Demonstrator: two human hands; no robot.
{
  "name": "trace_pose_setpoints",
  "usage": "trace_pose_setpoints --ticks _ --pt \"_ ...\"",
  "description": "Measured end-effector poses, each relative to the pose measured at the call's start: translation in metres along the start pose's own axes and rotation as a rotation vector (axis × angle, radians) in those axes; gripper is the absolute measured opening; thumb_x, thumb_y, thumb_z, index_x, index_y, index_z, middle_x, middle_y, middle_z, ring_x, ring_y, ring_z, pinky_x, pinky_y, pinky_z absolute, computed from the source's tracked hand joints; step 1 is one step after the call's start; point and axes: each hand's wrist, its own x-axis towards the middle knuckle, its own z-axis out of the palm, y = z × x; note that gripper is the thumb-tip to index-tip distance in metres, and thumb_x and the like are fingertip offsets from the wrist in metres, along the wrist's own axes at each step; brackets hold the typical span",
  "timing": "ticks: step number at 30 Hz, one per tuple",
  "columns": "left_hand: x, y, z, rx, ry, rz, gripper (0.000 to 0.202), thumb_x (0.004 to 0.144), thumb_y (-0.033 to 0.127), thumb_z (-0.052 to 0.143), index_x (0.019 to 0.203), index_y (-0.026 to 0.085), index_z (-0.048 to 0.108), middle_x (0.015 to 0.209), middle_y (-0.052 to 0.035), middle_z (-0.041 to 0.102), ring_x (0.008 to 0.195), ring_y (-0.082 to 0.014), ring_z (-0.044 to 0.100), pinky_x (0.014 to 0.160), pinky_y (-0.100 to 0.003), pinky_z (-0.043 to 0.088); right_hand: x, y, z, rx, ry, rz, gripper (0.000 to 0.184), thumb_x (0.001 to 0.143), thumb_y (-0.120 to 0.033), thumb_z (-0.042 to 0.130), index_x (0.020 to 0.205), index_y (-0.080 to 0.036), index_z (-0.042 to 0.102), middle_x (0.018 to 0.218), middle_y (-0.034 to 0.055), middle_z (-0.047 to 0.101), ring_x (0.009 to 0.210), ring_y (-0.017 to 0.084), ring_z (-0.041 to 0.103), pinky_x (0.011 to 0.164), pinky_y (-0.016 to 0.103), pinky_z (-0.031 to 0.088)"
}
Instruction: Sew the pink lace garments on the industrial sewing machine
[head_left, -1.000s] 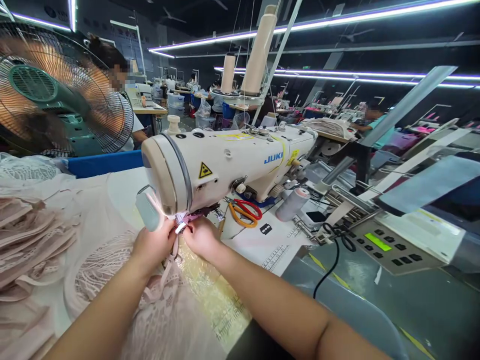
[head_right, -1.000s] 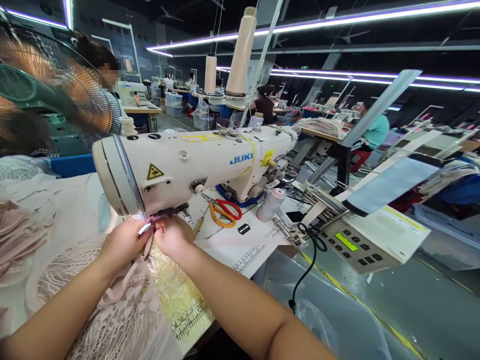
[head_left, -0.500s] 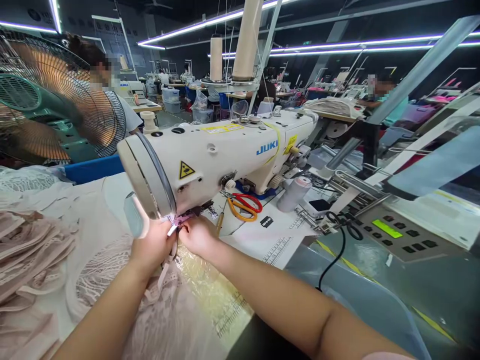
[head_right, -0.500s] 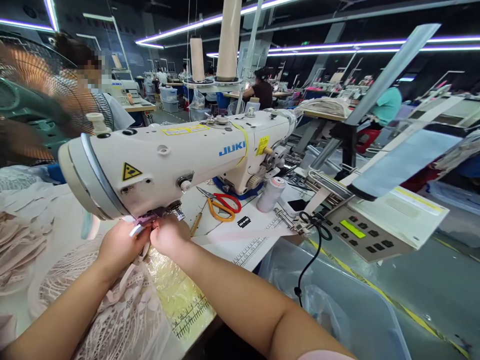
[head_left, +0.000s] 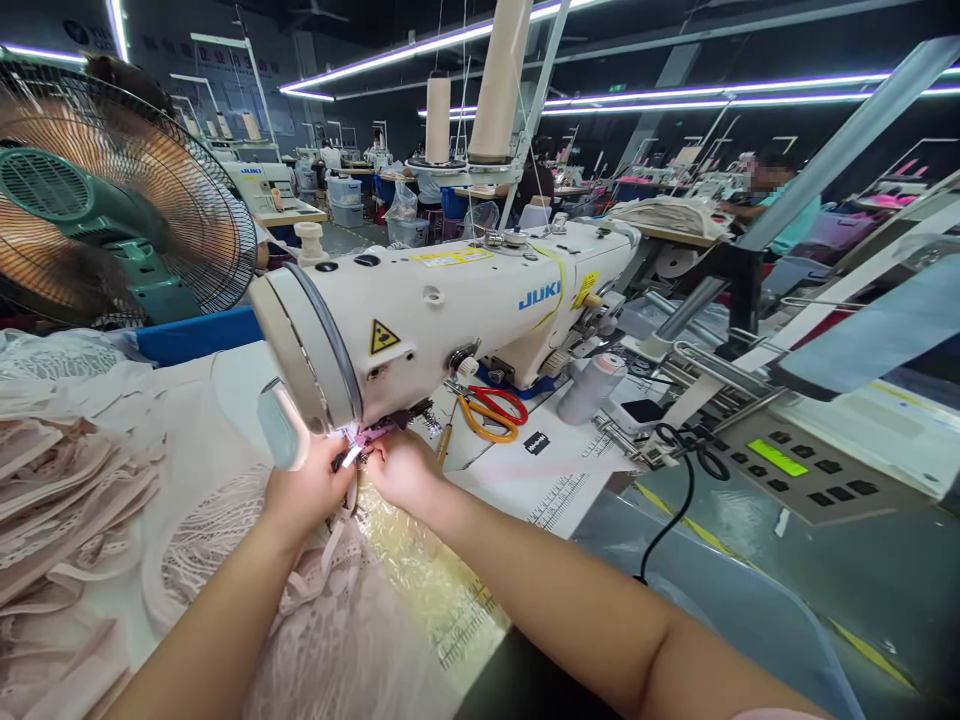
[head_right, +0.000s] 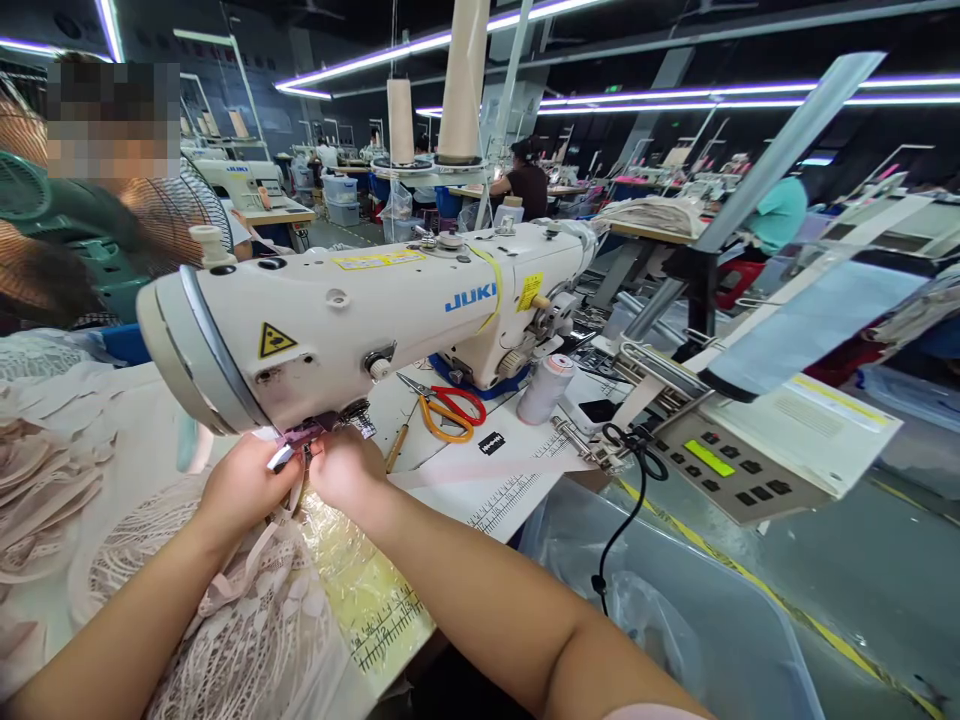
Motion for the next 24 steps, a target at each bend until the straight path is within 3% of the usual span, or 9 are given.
trace_pose_setpoints --ticks 8,24 --pt "-0.0013 0.0019 -0.0051 -0.038 -0.114 -0.146 0.023 0.074 0.037 0.038 0.071 0.023 0.056 0.073 -0.0015 0.059 0.07 -0.0186 0.055 0.058 -0.026 0.037 0.001 0.0012 -0.0005 0.004 -0.007 -0.054 0.027 0.08 -0.015 0.045 0.093 -0.018 0.069 0.1 0.0058 0.067 0.09 0.018 0.061 0.08 0.026 0.045" --pt "-0.0005 -0.007 0.0 -0.09 -0.107 -0.075 0.024 0.075 0.035 0.038 0.08 0.024 0.06 0.077 -0.001 0.062 0.08 -0.0199 0.058 0.069 -0.026 0.042 0.004 0.0013 0.0011 -0.013 -0.004 -0.081 0.029 0.078 -0.01 0.044 0.092 -0.016 0.07 0.095 0.0062 0.069 0.093 0.018 0.06 0.079 0.023 0.043"
